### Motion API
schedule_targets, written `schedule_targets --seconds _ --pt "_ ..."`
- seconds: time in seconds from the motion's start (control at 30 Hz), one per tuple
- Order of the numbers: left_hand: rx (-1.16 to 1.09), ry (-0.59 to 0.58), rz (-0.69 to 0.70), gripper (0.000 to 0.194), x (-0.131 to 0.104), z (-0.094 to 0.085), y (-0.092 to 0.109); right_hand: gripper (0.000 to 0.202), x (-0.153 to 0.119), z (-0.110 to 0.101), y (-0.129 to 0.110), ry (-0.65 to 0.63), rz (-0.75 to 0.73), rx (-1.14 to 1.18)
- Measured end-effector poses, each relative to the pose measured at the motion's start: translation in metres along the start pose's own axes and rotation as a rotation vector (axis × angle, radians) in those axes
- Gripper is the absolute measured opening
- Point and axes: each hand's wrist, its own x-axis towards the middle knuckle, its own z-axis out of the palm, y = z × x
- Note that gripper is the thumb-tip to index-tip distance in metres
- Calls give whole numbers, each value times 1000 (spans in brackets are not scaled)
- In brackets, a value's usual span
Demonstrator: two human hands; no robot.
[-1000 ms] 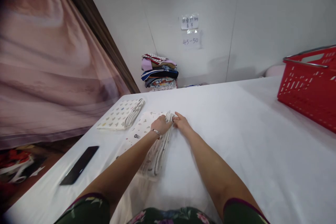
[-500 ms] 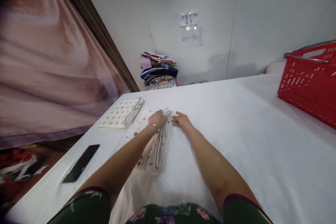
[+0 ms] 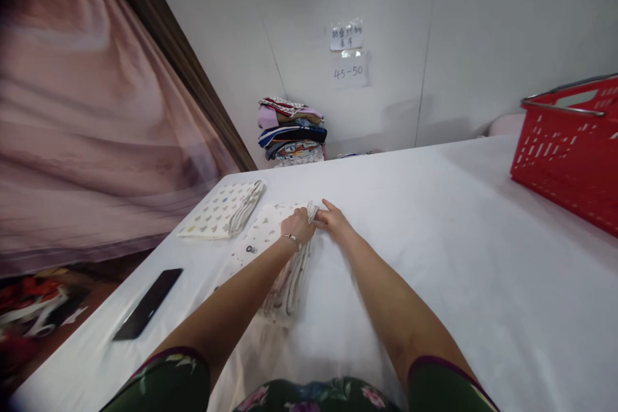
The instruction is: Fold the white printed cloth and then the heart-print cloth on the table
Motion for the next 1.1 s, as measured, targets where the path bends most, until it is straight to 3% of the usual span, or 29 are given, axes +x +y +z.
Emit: schedule_targets --seconds 0.2,0.47,0.67,0.8,0.93,1.03,1.1 --pt "36 6 27 32 3 6 6 67 14 4 -4 62 30 -64" --pt "44 -2 37 33 5 13 11 62 20 -8 8 182 10 -135" --pt "-4 -43 21 43 -5 -2 0 58 16 -9 6 162 -23 -139" --pt "-128 -66 83 50 -36 -13 -16 58 11 -7 6 104 -44 -138" --pt "-229 -2 146 59 -89 -11 -31 67 11 -10 7 51 -77 -198" --pt "-265 111 178 57 -125 -4 -58 68 14 -15 7 116 -119 -449" --pt "-244 251 91 54 -139 0 -88 63 18 -18 6 166 -153 -724"
